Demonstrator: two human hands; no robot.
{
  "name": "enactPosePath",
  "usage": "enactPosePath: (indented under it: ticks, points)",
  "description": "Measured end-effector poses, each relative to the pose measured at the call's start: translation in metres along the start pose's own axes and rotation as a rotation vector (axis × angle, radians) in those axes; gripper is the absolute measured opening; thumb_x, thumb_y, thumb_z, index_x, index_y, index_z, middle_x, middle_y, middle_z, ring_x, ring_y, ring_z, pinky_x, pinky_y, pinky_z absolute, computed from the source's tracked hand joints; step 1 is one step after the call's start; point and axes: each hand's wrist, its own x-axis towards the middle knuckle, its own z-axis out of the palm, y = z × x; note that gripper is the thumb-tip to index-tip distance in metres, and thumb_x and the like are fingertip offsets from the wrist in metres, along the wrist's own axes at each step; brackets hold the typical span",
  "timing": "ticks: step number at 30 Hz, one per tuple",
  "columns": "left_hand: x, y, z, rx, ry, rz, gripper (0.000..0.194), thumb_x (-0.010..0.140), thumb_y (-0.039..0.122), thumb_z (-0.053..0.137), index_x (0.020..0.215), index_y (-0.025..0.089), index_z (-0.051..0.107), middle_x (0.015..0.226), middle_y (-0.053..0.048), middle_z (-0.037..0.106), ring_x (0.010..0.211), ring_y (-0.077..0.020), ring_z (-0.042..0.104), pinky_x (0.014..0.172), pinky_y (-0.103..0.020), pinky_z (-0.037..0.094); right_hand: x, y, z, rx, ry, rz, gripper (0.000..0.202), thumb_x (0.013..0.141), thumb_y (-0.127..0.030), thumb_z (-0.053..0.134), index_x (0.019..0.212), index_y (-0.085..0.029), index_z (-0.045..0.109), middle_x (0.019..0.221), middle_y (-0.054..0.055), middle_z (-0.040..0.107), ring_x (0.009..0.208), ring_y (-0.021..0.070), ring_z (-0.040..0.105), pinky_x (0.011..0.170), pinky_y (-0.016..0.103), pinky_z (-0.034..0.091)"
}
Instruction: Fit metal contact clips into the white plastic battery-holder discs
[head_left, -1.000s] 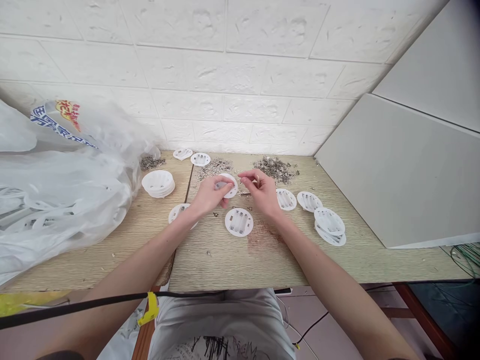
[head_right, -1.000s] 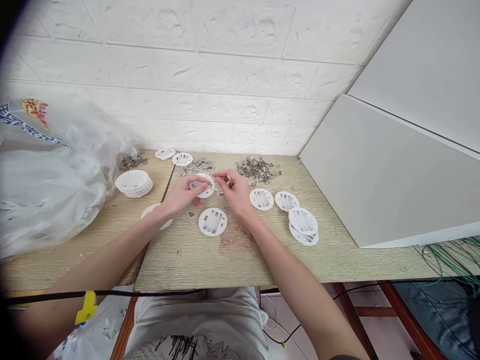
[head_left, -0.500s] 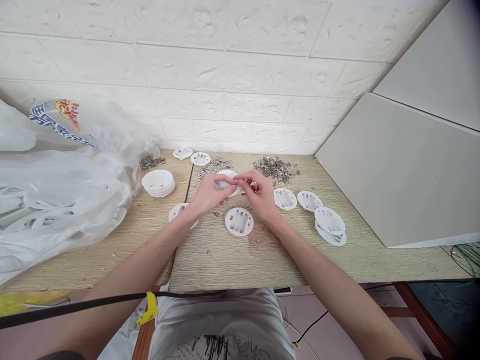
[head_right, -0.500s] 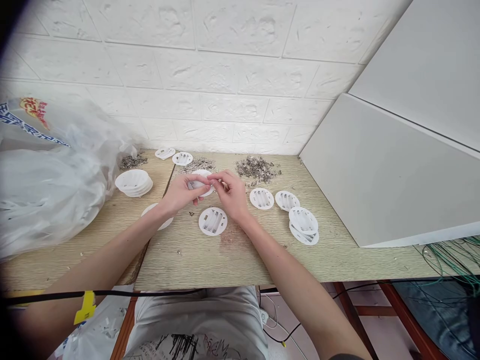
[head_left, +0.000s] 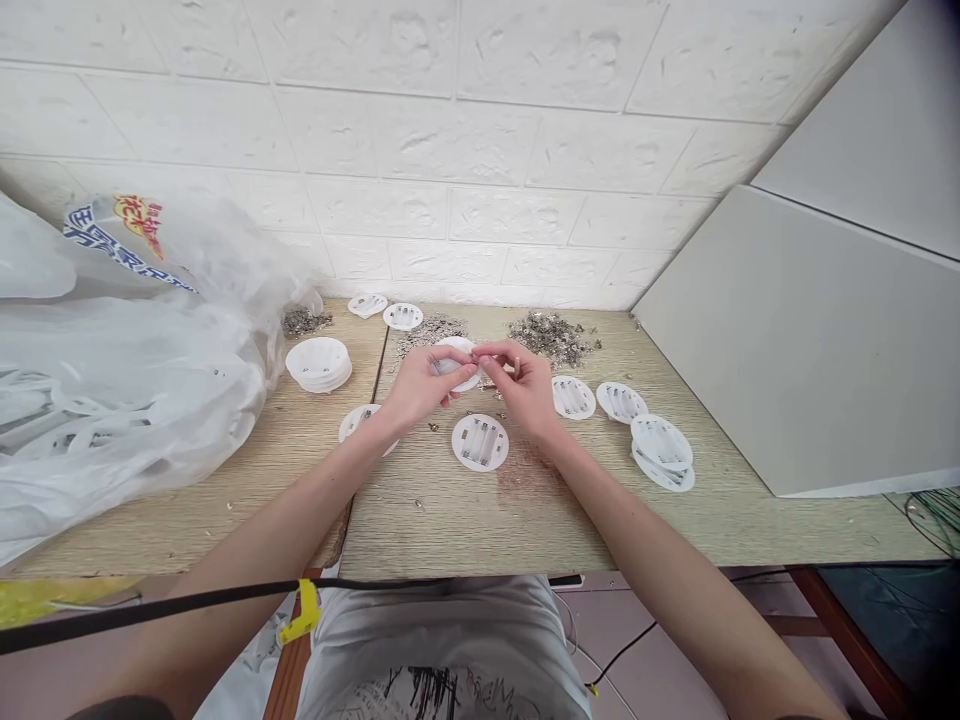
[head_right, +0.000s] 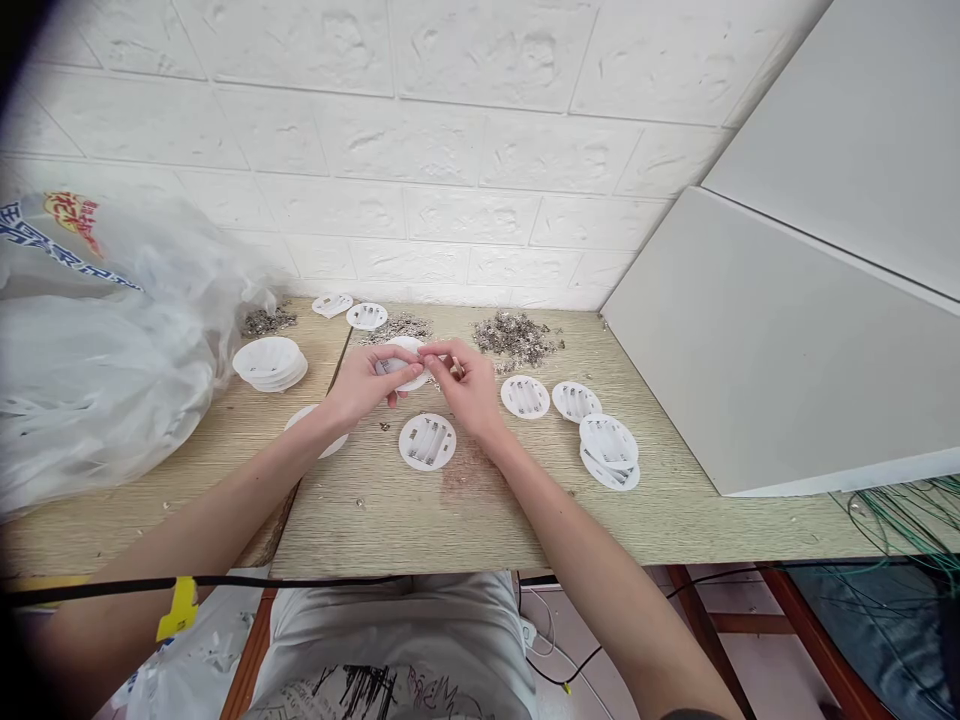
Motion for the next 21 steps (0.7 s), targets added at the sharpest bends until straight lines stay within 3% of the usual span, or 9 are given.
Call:
enactPosePath:
  ticks: [8, 13, 17, 21]
  points:
    - [-0.0009, 0.0006, -0.0002, 0.041, 0.019, 0.016, 0.026, 0.072, 0.042, 0.074, 0.08, 0.018, 0.07, 0.054, 0.001, 0.057, 0.043, -0.0096, 0.052, 0.039, -0.019, 0.039, 0.0003, -0.0017, -0.0009, 0.077, -0.097, 0.02, 0.014, 0.084, -0.033, 0.063, 0.086, -0.022, 0.072, 0.094, 0.006, 0.064, 0.069, 0.013, 0.05, 0.053, 0.026, 0.04]
    - [-0.0017, 0.0023, 0.0011, 0.026, 0.006, 0.026, 0.023, 0.073, 0.035, 0.072, 0.089, 0.018, 0.069, 0.067, -0.001, 0.062, 0.047, -0.0098, 0.055, 0.04, -0.019, 0.043, 0.0037, 0.0026, -0.0026, 0.154, 0.001, 0.096, 0.014, 0.084, -0.034, 0.062, 0.084, -0.02, 0.067, 0.076, 0.002, 0.064, 0.061, 0.0114, 0.047, 0.052, 0.025, 0.036]
    - [-0.002, 0.0027, 0.0018, 0.021, 0.016, 0.041, 0.042, 0.073, 0.029, 0.071, 0.113, 0.021, 0.064, 0.081, -0.004, 0.064, 0.054, -0.0118, 0.059, 0.04, -0.019, 0.045, 0.0071, 0.0047, -0.0062, 0.273, 0.044, 0.195, 0.019, 0.083, -0.038, 0.063, 0.089, -0.021, 0.064, 0.074, 0.0, 0.066, 0.051, 0.0087, 0.039, 0.047, 0.024, 0.032]
    - [-0.0021, 0.0032, 0.0021, 0.02, 0.021, 0.038, 0.059, 0.071, 0.022, 0.072, 0.127, 0.021, 0.055, 0.095, -0.006, 0.065, 0.059, -0.0122, 0.06, 0.041, -0.021, 0.049, 0.0084, 0.0031, -0.0094, 0.249, 0.058, 0.214, 0.024, 0.078, -0.039, 0.069, 0.09, -0.019, 0.07, 0.073, 0.001, 0.066, 0.052, 0.0083, 0.039, 0.048, 0.025, 0.03]
